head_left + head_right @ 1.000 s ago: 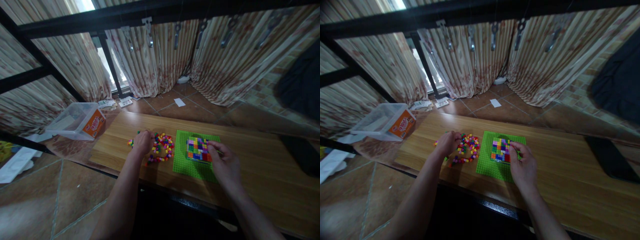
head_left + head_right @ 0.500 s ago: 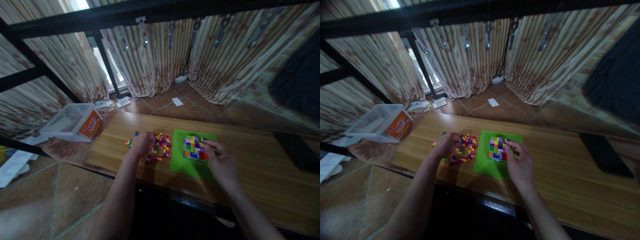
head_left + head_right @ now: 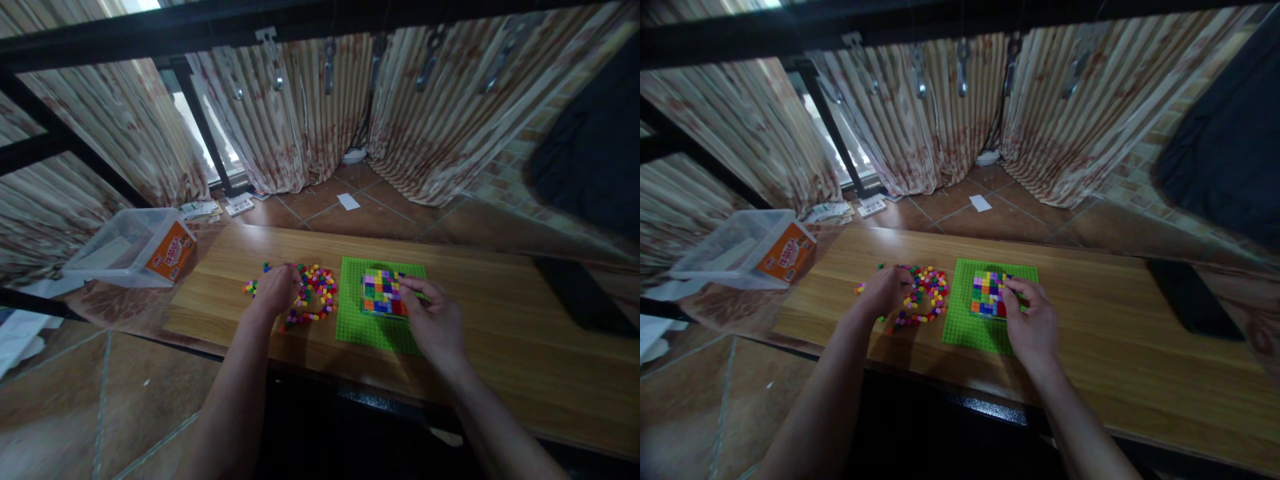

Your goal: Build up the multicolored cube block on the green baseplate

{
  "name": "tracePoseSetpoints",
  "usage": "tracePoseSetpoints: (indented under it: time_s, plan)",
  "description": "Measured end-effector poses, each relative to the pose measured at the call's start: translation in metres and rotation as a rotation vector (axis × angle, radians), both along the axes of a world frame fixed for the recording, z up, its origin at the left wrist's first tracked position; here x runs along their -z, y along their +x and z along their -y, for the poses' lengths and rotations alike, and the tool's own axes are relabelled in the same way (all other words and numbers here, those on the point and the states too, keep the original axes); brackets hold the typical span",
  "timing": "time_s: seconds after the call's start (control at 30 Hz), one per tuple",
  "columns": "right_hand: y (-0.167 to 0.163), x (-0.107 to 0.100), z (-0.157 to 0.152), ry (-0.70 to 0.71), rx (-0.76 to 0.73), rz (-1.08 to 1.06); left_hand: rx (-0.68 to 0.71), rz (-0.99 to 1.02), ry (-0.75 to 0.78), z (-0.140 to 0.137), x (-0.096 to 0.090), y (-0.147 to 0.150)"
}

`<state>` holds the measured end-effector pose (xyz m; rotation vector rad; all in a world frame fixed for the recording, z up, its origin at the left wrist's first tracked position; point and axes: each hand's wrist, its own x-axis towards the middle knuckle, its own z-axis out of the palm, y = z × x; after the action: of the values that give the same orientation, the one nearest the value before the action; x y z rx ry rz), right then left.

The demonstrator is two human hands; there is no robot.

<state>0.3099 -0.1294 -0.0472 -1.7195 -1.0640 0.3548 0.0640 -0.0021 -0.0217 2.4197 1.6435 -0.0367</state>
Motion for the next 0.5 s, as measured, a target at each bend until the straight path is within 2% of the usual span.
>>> tracePoseSetpoints:
  time_s: [0.13,0.23,0.33,0.43,0.5]
  plan:
    - [0.0,0.0,-0.001,0.016,-0.009,-0.007,0.025,0.012,0.052,0.001,0.0,0.0]
    - [0.002,-0.001,-0.001,0.051,-0.001,0.024,0.002,0.129,0.075,-0.001,-0.003,-0.007]
    - [0.001,-0.006,-0.001,0.122,0.016,0.063,-0.002,0.439,0.027,-0.002,-0.007,-0.006]
    - [-0.002,-0.014,0.001,0.192,-0.027,0.041,0.131,0.81,-0.14,0.009,-0.011,0.011]
    - [-0.007,-0.019,0.004,0.2,-0.122,0.007,0.22,0.936,-0.251,0.022,-0.013,0.03]
